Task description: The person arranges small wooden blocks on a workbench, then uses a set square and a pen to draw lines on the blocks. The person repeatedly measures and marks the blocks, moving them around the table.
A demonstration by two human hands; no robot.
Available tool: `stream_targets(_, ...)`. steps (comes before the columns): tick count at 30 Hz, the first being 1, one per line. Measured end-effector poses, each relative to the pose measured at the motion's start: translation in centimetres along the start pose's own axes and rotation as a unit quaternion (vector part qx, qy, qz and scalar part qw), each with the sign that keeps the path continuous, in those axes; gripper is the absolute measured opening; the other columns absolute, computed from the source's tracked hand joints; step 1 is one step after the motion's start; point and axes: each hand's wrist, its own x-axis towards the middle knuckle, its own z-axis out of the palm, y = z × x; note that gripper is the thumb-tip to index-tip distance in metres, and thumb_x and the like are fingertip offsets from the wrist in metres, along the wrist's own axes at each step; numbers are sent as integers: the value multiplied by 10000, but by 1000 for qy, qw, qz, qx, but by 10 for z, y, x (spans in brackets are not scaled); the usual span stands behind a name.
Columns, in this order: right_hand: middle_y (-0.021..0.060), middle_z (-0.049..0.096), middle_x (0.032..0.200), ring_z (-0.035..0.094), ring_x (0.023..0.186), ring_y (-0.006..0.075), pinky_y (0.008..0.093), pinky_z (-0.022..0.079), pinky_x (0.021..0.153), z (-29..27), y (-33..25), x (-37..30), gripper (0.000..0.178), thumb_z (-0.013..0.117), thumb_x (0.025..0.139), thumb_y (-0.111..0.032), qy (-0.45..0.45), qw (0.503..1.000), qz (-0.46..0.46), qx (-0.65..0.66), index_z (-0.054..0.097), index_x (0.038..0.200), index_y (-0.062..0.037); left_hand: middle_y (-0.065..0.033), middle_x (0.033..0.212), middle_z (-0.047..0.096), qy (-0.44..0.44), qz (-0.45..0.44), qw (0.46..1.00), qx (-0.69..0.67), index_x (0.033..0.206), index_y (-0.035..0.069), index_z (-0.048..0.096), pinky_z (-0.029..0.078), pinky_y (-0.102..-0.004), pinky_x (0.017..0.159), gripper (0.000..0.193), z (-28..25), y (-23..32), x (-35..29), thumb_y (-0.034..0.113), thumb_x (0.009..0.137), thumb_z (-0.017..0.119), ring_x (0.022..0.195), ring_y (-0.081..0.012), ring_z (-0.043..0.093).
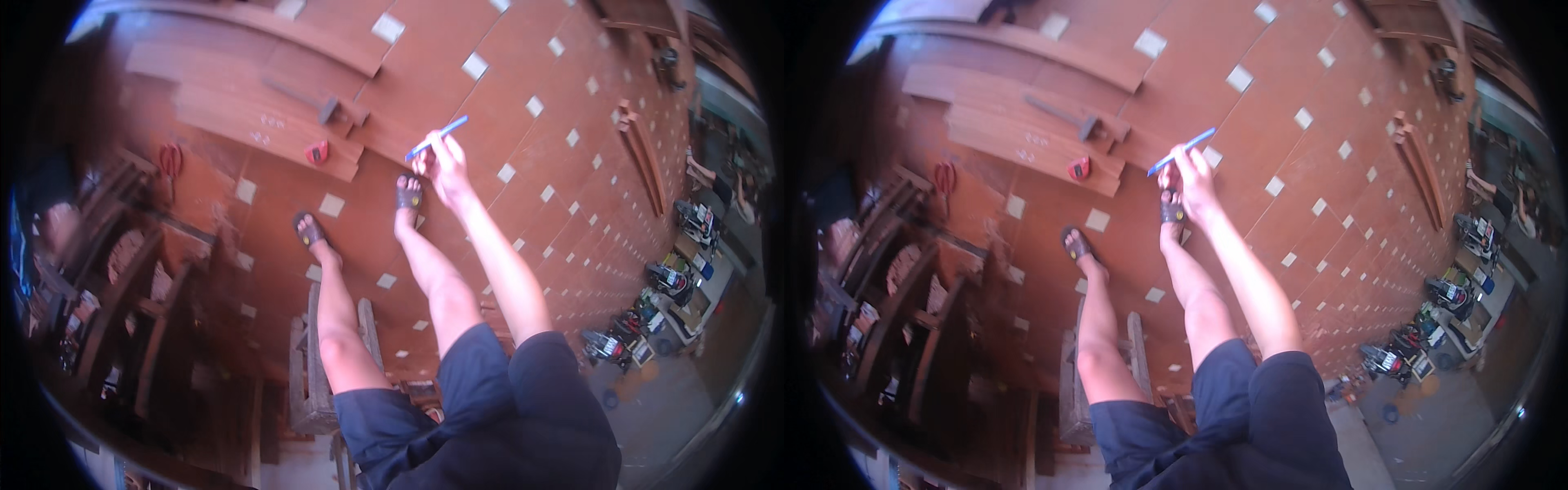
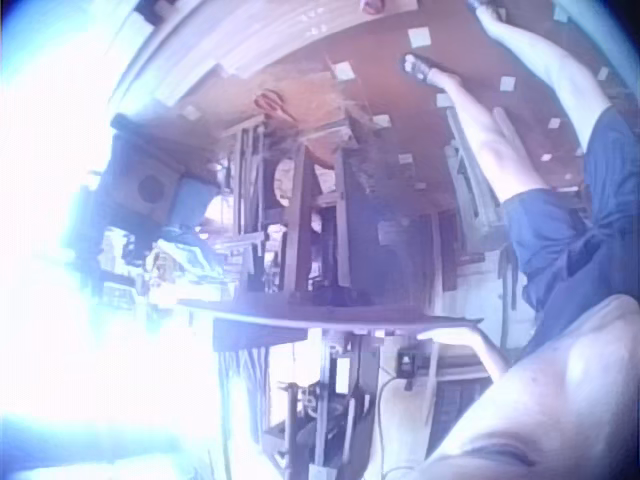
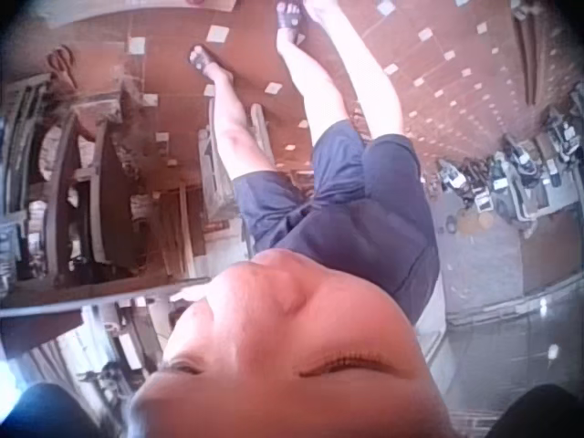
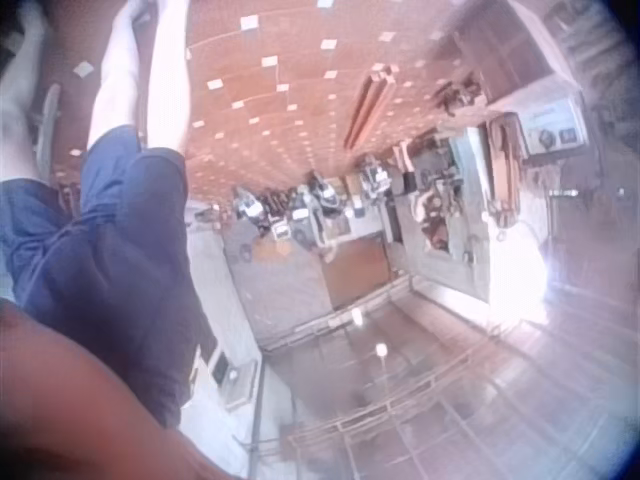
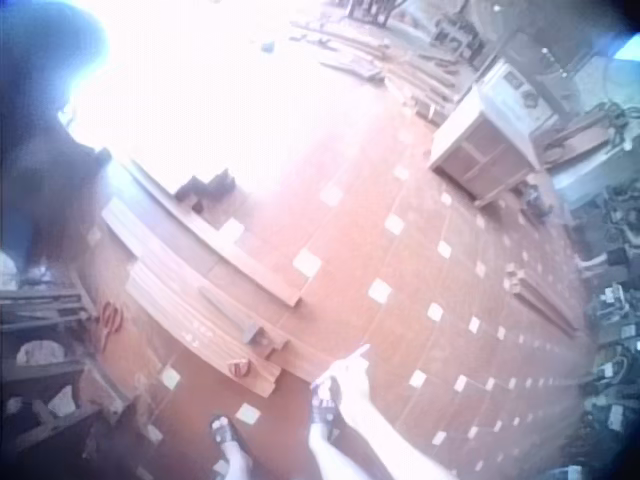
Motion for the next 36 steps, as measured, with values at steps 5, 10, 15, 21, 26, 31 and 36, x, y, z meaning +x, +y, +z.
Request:
stream_targets(5,123,656,856,680,723,222,329,569,651,131,-142,-175,149,531,1041,-168,-130,985,-111,35,522,1083,-25,-309,1223,598,25,15,1000,5,1512,-74,333,530,-446,794,625,-42,-10,-1,305,1045,506,972,-369,634)
stream_targets(10,146,611,882,659,766,245,393,571,724,241,-196,-346,111,556,940,-12,-199,938,-283,-27,462,989,-47,-347,1083,612,0,-87,988,-130,1440,-100,413,513,-560,772,659,-140,-12,-13,401,1030,536,899,-514,605)
stream_targets(15,103,528,836,605,760,211,380,531,742,314,-122,-472,171,579,886,-35,-359,903,-223,-73,420,921,-86,-278,936,659,76,-109,915,-382,1082,-16,573,505,-536,792,372,-131,-54,-10,307,937,684,893,-491,641)
stream_targets(21,87,654,942,658,865,159,292,534,812,315,-38,-533,125,594,947,-2,-490,798,-126,-329,580,1072,-2,-216,902,691,178,-239,842,-450,1058,44,575,531,-483,748,392,-169,-128,-59,378,911,719,835,-402,690)
stream_targets(26,91,694,918,684,834,142,283,548,771,340,20,-576,121,601,992,-59,-529,721,-176,-411,629,1089,7,-172,924,686,203,-381,778,-456,1024,5,576,523,-452,782,414,-134,-246,-96,351,888,760,840,-319,677)
stream_targets(31,104,690,908,679,785,142,292,549,713,414,80,-571,121,561,1029,-80,-581,652,-220,-434,617,1084,13,-133,869,679,244,-402,710,-523,1019,-8,584,543,-392,626,399,-89,-319,-71,329,895,759,687,-239,659)
stream_targets(36,172,682,992,692,893,294,375,546,793,523,204,-581,365,767,881,-202,-554,590,-403,-428,587,1136,-12,-46,741,576,244,-327,625,-665,1062,16,526,411,-278,368,375,-72,-354,20,281,912,744,478,-101,517)
